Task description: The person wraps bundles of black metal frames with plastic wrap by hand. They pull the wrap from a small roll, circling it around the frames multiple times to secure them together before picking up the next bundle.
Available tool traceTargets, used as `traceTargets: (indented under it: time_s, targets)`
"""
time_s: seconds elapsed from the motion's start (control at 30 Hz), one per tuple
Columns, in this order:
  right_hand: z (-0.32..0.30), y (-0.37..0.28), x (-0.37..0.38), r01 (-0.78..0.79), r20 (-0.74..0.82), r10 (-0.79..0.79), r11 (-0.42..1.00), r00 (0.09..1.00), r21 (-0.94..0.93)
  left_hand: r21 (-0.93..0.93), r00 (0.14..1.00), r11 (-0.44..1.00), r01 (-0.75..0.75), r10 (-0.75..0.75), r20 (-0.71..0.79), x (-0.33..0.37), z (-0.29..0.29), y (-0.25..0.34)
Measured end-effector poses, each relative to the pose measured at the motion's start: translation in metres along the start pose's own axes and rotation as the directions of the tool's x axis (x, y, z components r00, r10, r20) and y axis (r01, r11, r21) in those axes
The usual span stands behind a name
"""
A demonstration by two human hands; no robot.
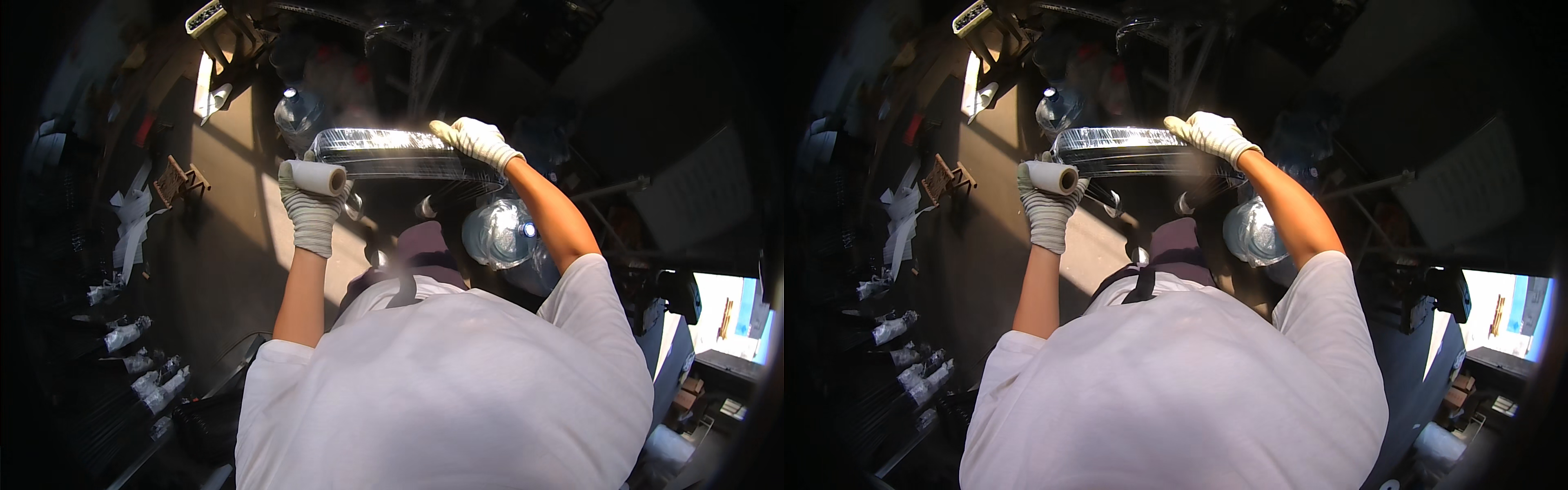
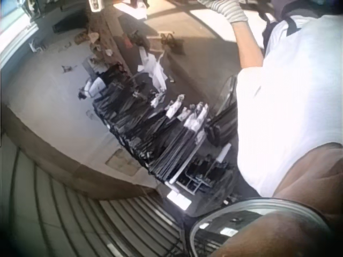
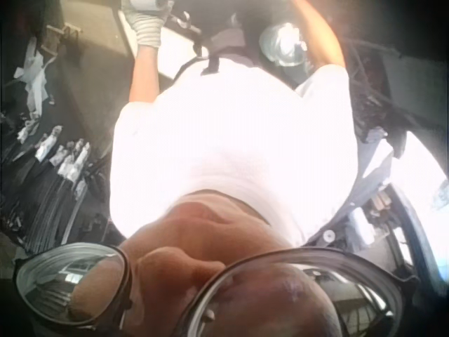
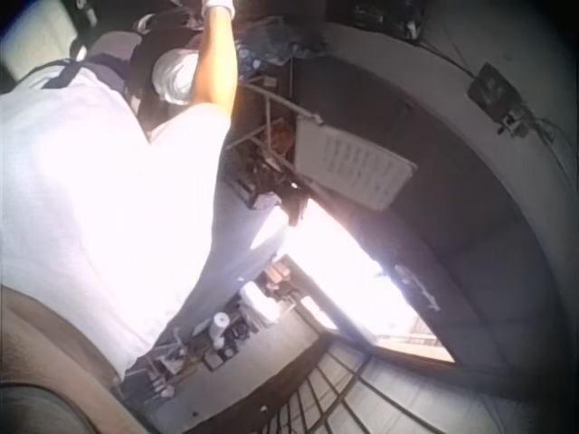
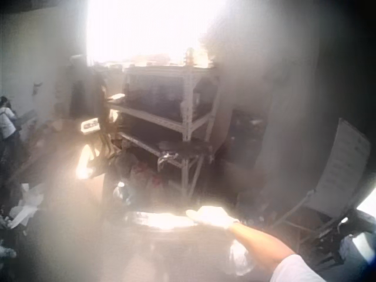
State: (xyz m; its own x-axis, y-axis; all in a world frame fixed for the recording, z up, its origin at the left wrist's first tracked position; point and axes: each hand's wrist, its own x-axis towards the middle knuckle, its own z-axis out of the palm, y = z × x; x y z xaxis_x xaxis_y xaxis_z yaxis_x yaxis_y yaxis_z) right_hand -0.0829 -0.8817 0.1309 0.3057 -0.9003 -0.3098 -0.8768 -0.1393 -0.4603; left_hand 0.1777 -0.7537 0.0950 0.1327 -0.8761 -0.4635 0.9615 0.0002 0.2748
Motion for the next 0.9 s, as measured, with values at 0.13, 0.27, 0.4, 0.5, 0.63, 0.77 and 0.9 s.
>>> traceTargets:
  time_s: [0.13,0.27,0.4,0.5,0.63,0.77,0.9]
  targets:
    - [-0.008,0.034,0.052,-0.008,0.019,0.007,0.999,1.0,0.031,0.009,0.997,1.0,0.028,-0.027,-0.072,0.062,0.018,-0.024]
    - [-0.026,0.064,0.106,-0.014,0.104,0.015,1.0,0.994,-0.009,0.037,0.968,0.999,0.029,-0.019,-0.25,0.122,0.033,-0.053]
    - [-0.043,0.091,0.156,-0.01,0.131,0.008,1.0,0.991,0.012,-0.018,0.973,0.995,0.094,-0.096,-0.21,0.178,0.035,-0.069]
    - [-0.052,0.105,0.185,-0.024,0.207,0.022,1.0,0.978,0.007,0.003,0.931,1.0,0.03,-0.027,-0.363,0.2,0.051,-0.087]
    - [-0.054,0.132,0.242,-0.069,0.311,0.046,0.996,0.949,0.064,-0.045,0.906,0.999,0.008,-0.026,-0.422,0.238,0.066,-0.095]
    - [-0.052,0.162,0.29,0.1,0.234,-0.092,0.995,0.968,-0.023,-0.077,0.901,0.997,0.025,-0.056,-0.43,0.271,0.093,-0.1]
    - [-0.08,0.137,0.341,0.033,0.504,0.048,0.988,0.862,-0.152,-0.045,0.904,0.999,-0.018,-0.003,-0.428,0.304,0.109,-0.093]
